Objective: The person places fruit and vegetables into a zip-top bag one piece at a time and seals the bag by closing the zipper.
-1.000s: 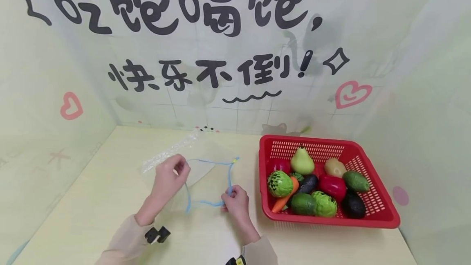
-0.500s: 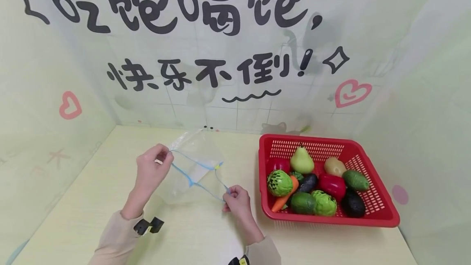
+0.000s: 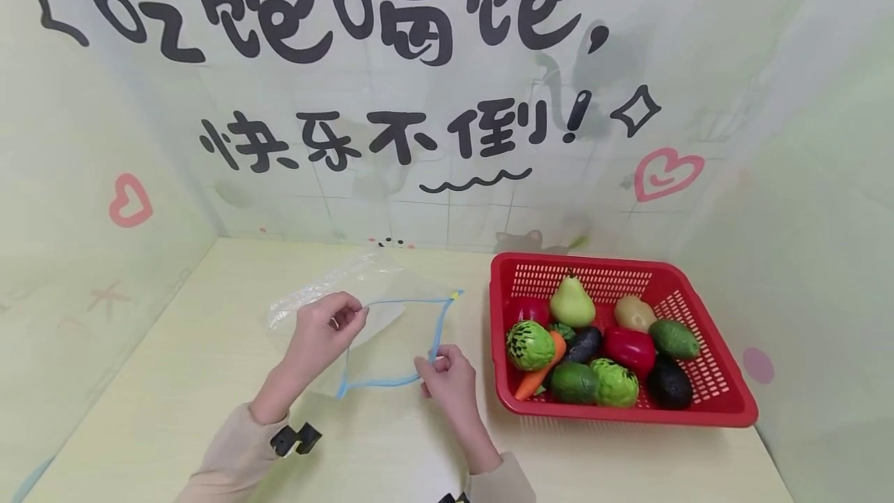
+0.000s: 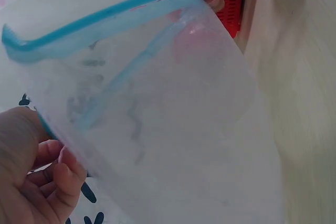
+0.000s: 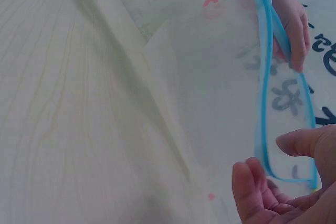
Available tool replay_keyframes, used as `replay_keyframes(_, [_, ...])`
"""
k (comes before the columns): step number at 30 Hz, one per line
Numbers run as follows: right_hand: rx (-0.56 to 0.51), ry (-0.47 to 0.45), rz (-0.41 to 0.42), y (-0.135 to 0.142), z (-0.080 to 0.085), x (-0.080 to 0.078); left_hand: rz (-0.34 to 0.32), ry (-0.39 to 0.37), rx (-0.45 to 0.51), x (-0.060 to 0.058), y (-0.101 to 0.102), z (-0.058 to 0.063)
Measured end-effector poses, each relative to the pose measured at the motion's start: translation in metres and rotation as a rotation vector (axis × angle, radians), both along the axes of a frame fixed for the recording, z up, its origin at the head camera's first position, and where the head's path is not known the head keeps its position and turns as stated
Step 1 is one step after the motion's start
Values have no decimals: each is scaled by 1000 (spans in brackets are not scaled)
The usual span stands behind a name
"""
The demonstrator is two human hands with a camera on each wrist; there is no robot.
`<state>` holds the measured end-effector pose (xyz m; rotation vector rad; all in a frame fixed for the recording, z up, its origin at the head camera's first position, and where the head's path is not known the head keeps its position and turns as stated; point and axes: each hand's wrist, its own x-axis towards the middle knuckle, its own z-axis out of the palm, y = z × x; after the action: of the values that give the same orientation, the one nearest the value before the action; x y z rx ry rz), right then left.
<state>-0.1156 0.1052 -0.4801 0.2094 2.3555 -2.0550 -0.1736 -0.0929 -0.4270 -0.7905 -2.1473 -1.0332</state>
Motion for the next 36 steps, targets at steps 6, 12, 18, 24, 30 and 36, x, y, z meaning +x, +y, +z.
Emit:
replay_keyframes(6, [257,210,102,21,30,21,28,37,23,0,1,0])
replay_keyframes(12, [607,668,-37,63,51,18,25,42,41,-1,1,1])
replay_keyframes(18, [839,428,-30,105,51,8,29,23,43,-2,-1,-1])
replay_keyframes(24, [858,342,10,116,44,5,20,29,52,-1,-2,-1])
replay_keyframes(30, [884,294,6,119,41,3,22,32,61,-1,0,-1])
replay_keyframes(36, [879,239,4,124,38,1,14,40,69,-3,1,-1])
